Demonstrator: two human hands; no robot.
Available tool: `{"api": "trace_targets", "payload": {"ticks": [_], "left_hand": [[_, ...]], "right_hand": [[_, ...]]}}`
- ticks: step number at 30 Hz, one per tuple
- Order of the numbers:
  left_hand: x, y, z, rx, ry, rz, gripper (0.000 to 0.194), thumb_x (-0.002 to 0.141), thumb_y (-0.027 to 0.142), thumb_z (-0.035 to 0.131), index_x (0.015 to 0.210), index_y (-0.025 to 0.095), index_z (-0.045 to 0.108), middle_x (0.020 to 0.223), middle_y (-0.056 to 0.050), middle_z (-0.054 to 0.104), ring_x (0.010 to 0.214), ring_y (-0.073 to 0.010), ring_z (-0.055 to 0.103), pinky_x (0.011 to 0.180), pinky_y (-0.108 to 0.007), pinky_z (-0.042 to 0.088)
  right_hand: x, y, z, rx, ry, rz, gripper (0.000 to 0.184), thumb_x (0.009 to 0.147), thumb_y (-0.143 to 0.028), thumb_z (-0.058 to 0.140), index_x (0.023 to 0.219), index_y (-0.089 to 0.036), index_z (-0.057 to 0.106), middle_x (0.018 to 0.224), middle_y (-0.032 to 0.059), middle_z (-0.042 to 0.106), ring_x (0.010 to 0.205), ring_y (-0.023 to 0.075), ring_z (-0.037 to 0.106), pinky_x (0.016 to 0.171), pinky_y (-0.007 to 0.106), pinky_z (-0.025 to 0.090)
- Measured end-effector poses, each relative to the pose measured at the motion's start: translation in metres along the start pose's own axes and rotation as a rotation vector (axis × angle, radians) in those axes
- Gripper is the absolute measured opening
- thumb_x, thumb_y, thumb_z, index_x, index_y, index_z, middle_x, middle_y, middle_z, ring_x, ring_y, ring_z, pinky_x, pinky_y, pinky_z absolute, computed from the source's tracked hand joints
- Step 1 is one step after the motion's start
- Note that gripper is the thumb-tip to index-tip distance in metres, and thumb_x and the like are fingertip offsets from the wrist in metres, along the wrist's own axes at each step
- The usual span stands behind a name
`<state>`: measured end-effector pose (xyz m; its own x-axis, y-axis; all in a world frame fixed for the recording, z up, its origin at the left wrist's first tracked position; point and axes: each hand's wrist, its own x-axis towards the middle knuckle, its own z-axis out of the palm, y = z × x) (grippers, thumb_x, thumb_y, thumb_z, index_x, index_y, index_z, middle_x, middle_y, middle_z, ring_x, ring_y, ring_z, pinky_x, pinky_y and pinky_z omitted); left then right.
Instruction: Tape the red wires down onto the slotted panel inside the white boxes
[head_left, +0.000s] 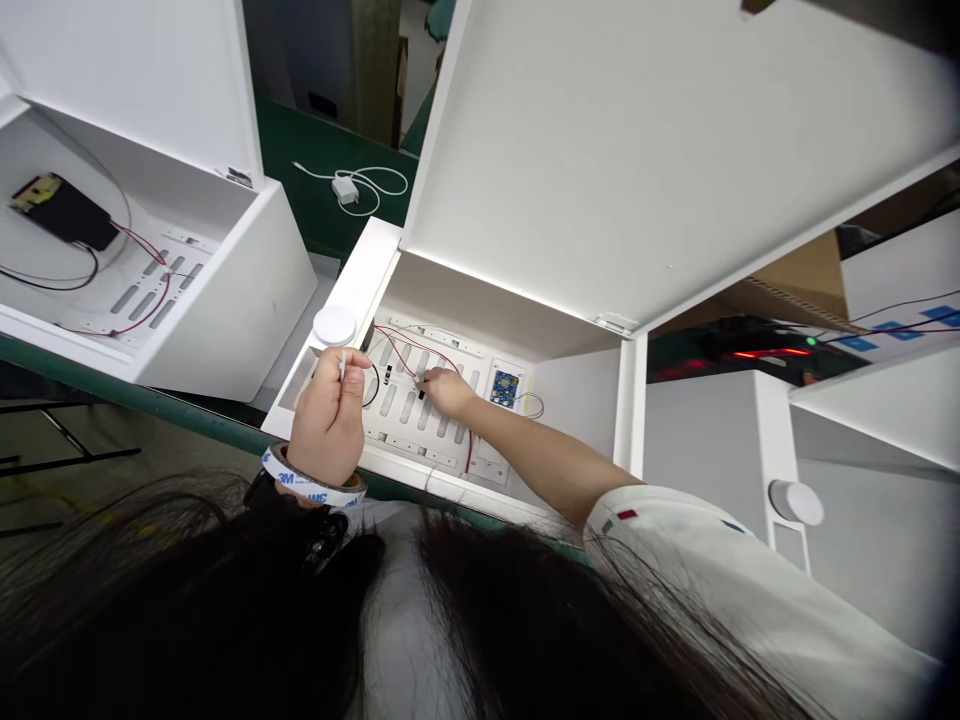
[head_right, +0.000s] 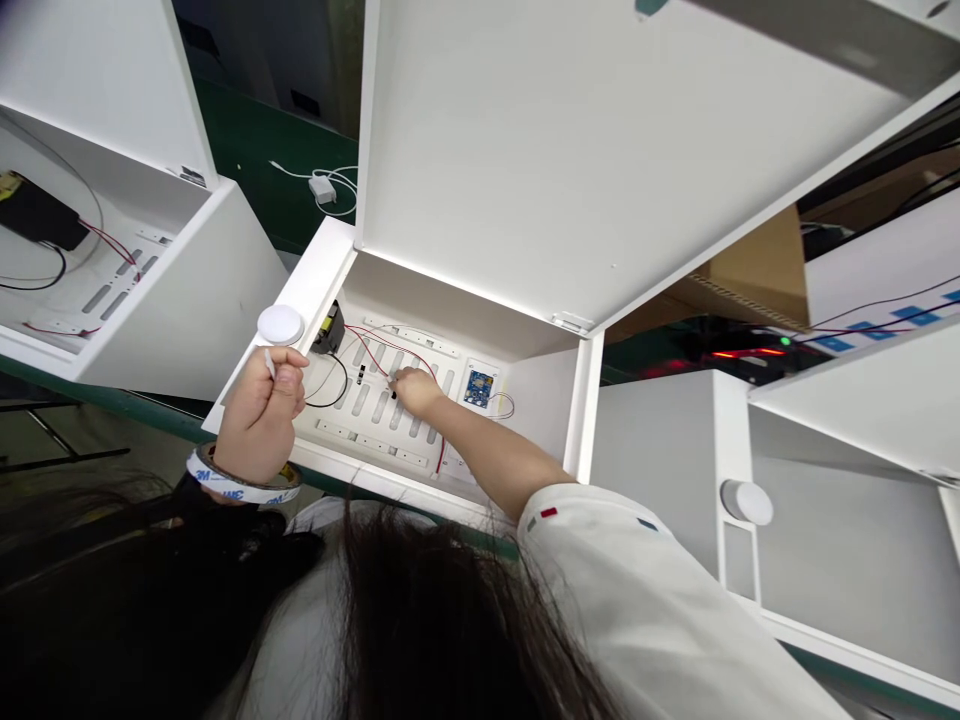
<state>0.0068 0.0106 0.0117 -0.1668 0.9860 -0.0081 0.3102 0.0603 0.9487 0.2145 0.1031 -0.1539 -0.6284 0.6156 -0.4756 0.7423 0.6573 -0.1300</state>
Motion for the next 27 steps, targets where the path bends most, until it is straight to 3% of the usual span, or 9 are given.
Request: {"api": "trace_targets", "payload": {"ticks": [5, 9, 17, 23, 27], "left_hand": [[-0.001, 0.002, 0.000, 0.031, 0.005, 0.009, 0.024, 0.099, 0.041, 0.038, 0.101, 0.022, 0.054, 0.061, 0.002, 0.038, 0.054, -0.0133, 0.040, 0.056, -0.026, 0.036], [-0.004, 0.005, -0.003, 0.078, -0.016, 0.023, 0.023, 0.100, 0.040, 0.037, 0.101, 0.023, 0.053, 0.062, 0.002, 0.040, 0.055, -0.0131, 0.041, 0.057, -0.027, 0.036], [-0.001, 0.006, -0.005, 0.103, -0.044, 0.045, 0.026, 0.101, 0.044, 0.036, 0.100, 0.023, 0.051, 0.063, 0.002, 0.041, 0.058, -0.0133, 0.042, 0.059, -0.030, 0.035], [-0.001, 0.003, -0.005, 0.057, -0.073, 0.048, 0.035, 0.100, 0.051, 0.031, 0.098, 0.022, 0.052, 0.063, 0.001, 0.038, 0.058, -0.0135, 0.040, 0.058, -0.030, 0.033], [-0.002, 0.002, -0.003, 0.047, -0.065, 0.039, 0.036, 0.100, 0.052, 0.031, 0.097, 0.023, 0.052, 0.063, 0.001, 0.037, 0.058, -0.0136, 0.039, 0.058, -0.030, 0.033]], "right_hand": [[0.001, 0.000, -0.009, 0.003, -0.025, 0.015, 0.039, 0.098, -0.019, 0.038, 0.123, -0.017, 0.067, 0.114, 0.0148, 0.064, 0.111, 0.0271, 0.053, 0.089, 0.035, 0.038], [-0.012, 0.006, -0.017, 0.010, -0.084, 0.112, 0.043, 0.101, -0.033, 0.034, 0.118, -0.013, 0.069, 0.120, 0.0188, 0.062, 0.117, 0.0298, 0.049, 0.090, 0.037, 0.038], [-0.025, 0.015, -0.024, 0.050, -0.229, 0.239, 0.039, 0.096, -0.032, 0.043, 0.123, -0.015, 0.065, 0.119, 0.0197, 0.065, 0.117, 0.0306, 0.051, 0.091, 0.039, 0.036], [-0.009, 0.011, -0.013, 0.019, -0.119, 0.096, 0.049, 0.090, -0.015, 0.046, 0.135, -0.029, 0.058, 0.119, 0.0144, 0.062, 0.114, 0.0298, 0.052, 0.091, 0.038, 0.035], [-0.002, 0.008, -0.007, 0.018, -0.070, 0.080, 0.058, 0.088, -0.010, 0.044, 0.138, -0.038, 0.054, 0.121, 0.0119, 0.060, 0.114, 0.0294, 0.050, 0.092, 0.040, 0.035]]}}
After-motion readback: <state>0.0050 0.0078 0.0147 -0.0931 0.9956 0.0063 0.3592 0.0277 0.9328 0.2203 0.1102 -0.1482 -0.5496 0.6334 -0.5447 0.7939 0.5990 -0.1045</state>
